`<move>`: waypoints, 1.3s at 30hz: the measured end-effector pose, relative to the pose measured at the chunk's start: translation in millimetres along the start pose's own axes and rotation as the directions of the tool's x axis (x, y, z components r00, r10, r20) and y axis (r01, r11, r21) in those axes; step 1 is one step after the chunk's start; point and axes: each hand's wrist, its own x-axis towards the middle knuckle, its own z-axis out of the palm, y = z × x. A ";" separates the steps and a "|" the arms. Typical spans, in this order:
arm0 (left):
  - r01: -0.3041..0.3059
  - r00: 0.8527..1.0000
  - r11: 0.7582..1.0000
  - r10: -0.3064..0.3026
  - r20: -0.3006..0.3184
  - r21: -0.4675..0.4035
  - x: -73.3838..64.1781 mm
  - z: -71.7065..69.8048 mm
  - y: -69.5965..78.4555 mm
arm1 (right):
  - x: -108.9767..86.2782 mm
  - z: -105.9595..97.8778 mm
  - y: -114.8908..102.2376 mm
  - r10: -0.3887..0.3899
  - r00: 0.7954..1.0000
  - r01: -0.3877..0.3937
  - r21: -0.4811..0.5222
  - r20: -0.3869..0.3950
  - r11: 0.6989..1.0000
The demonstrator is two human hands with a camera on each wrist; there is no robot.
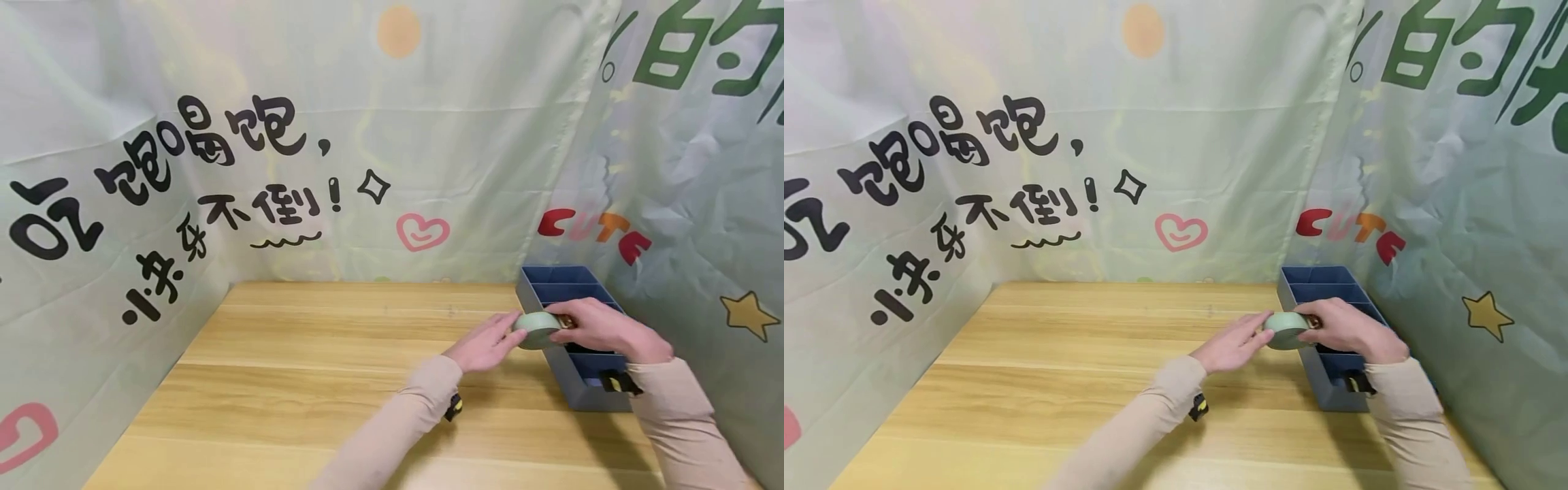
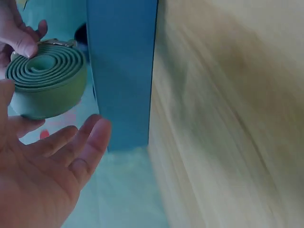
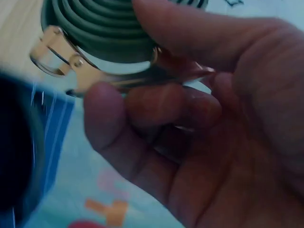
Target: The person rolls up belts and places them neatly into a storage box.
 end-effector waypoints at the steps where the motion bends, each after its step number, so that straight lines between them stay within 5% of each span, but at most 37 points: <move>1: -0.012 1.000 1.000 0.012 0.010 0.015 1.6 2.8 3.8 | -5.8 -3.7 4.6 0.013 1.000 -0.013 -0.009 0.002 1.000; 12: -0.129 0.982 0.960 0.088 0.168 0.249 10.9 33.8 33.1 | -58.8 -24.7 43.5 0.190 0.974 -0.190 -0.008 0.120 0.982; 18: -0.150 0.971 0.901 0.057 0.231 0.408 10.3 45.5 41.8 | -66.7 -7.6 53.9 0.135 0.979 -0.129 -0.050 0.152 0.990; 31: -0.174 0.968 0.848 0.053 0.247 0.501 8.1 56.0 48.2 | -67.3 32.1 68.0 0.148 0.980 -0.133 -0.112 0.135 0.985; 34: -0.175 0.967 0.846 0.052 0.249 0.504 9.2 54.1 48.8 | -67.5 33.3 71.1 0.148 0.982 -0.135 -0.111 0.119 0.985; 39: -0.157 0.963 0.880 0.034 0.269 0.449 11.7 51.6 46.7 | -68.1 31.4 74.0 0.137 0.987 -0.130 -0.079 0.090 0.988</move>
